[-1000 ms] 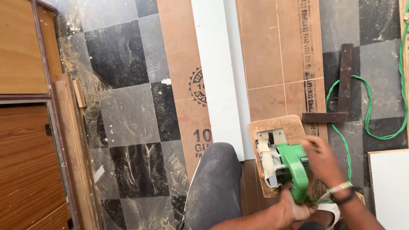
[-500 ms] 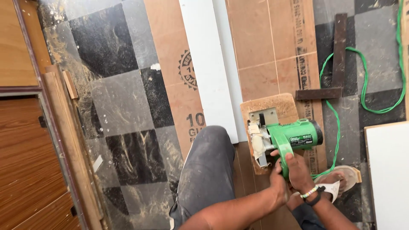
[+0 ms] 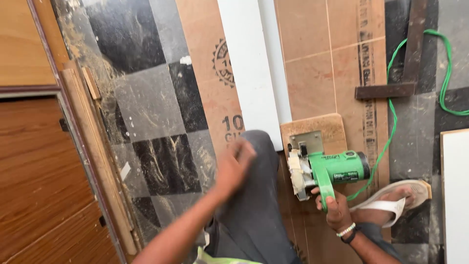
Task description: Cutting and measuring wooden boards using a circular saw and measuring tools.
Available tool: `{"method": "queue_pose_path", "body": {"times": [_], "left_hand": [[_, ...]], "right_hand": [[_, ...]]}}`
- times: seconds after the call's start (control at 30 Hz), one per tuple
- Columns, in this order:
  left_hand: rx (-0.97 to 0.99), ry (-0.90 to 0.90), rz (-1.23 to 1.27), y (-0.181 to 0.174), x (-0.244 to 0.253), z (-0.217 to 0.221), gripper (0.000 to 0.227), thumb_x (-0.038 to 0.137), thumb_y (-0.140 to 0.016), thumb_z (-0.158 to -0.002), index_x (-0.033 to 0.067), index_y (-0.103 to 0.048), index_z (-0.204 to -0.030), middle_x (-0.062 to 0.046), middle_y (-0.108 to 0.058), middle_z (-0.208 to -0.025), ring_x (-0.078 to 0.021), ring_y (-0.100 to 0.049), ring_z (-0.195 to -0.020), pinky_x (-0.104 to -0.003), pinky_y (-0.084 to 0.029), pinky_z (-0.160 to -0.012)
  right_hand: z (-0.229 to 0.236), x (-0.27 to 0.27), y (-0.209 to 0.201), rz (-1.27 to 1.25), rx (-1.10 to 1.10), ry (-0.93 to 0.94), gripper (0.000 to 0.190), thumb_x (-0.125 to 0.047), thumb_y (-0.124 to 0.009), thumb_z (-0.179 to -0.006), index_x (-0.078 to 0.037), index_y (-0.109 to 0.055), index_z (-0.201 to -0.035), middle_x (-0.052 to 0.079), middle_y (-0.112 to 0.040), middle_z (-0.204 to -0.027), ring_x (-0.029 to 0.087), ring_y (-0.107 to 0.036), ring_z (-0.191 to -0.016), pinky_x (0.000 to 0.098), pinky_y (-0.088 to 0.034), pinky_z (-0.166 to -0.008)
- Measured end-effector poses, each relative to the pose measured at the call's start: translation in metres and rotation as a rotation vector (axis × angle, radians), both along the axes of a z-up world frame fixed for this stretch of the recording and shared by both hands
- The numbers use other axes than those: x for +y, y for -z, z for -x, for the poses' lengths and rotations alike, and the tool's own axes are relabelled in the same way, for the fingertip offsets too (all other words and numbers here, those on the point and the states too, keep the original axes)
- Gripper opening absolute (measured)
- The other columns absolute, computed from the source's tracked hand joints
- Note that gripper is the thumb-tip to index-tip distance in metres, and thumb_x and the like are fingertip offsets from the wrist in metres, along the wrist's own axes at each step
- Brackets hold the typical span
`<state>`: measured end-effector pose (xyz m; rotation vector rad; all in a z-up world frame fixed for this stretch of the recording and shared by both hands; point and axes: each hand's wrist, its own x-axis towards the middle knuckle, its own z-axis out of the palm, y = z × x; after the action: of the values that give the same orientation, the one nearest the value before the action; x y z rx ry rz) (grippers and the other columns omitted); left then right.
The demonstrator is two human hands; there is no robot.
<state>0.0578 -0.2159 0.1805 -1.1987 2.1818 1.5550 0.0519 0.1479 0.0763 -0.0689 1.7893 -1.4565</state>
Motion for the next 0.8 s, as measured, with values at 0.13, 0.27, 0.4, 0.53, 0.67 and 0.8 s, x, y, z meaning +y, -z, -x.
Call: {"method": "queue_pose_path", "body": {"times": [0.13,0.27,0.4,0.53,0.67,0.8], "left_hand": [[-0.039,-0.067,0.302,0.061,-0.02,-0.002,0.039,0.036,-0.066,-0.096,0.0047,-0.062,-0.119,-0.014,-0.071,-0.116,-0.031,-0.067,-0.112,-0.042,-0.051,-0.097],[-0.218,0.064,0.218,0.049,-0.013,0.006,0.052,0.045,-0.068,-0.091,0.0048,-0.06,-0.122,-0.018,-0.06,-0.126,-0.0341,-0.061,-0.117,-0.044,-0.048,-0.1],[-0.165,0.08,0.218,0.055,-0.016,0.006,0.053,0.045,-0.069,-0.088,0.0068,-0.059,-0.124,-0.015,-0.06,-0.128,-0.0314,-0.061,-0.12,-0.042,-0.048,-0.101],[-0.162,0.057,0.234,0.054,-0.019,0.011,0.052,0.046,-0.068,-0.089,0.0081,-0.06,-0.124,-0.014,-0.06,-0.13,-0.031,-0.061,-0.121,-0.042,-0.048,-0.102],[-0.223,0.07,0.195,0.046,-0.019,0.014,0.054,0.047,-0.068,-0.088,0.0084,-0.059,-0.125,-0.014,-0.058,-0.132,-0.031,-0.058,-0.124,-0.043,-0.046,-0.104],[-0.26,0.087,0.169,0.045,-0.019,0.015,0.056,0.048,-0.067,-0.088,0.008,-0.058,-0.127,-0.014,-0.057,-0.134,-0.0305,-0.057,-0.126,-0.042,-0.045,-0.106]], "right_hand": [[-0.006,0.0,0.014,-0.021,-0.016,0.037,0.068,-0.06,-0.045,-0.094,0.0,-0.072,-0.108,0.005,-0.062,-0.066,0.012,-0.056,-0.063,0.0282,-0.043,-0.061],[-0.019,0.007,0.017,-0.033,-0.074,0.056,0.065,-0.058,-0.046,-0.093,0.0,-0.072,-0.103,0.006,-0.063,-0.065,0.014,-0.056,-0.063,0.0295,-0.043,-0.059],[-0.028,0.016,0.039,-0.02,-0.003,0.037,0.063,-0.058,-0.045,-0.093,-0.001,-0.072,-0.095,0.006,-0.065,-0.064,0.014,-0.059,-0.062,0.0295,-0.045,-0.058],[-0.028,0.017,0.054,0.036,0.013,0.054,0.064,-0.058,-0.048,-0.095,0.001,-0.072,-0.093,0.007,-0.064,-0.066,0.016,-0.06,-0.065,0.0302,-0.046,-0.061],[-0.026,0.016,0.06,0.006,-0.005,0.063,0.065,-0.059,-0.047,-0.091,0.001,-0.072,-0.093,0.008,-0.064,-0.064,0.017,-0.06,-0.062,0.0302,-0.047,-0.059],[-0.023,0.017,0.072,0.015,-0.01,0.056,0.065,-0.059,-0.046,-0.091,0.001,-0.072,-0.093,0.008,-0.064,-0.064,0.017,-0.058,-0.061,0.0304,-0.043,-0.057]]}}
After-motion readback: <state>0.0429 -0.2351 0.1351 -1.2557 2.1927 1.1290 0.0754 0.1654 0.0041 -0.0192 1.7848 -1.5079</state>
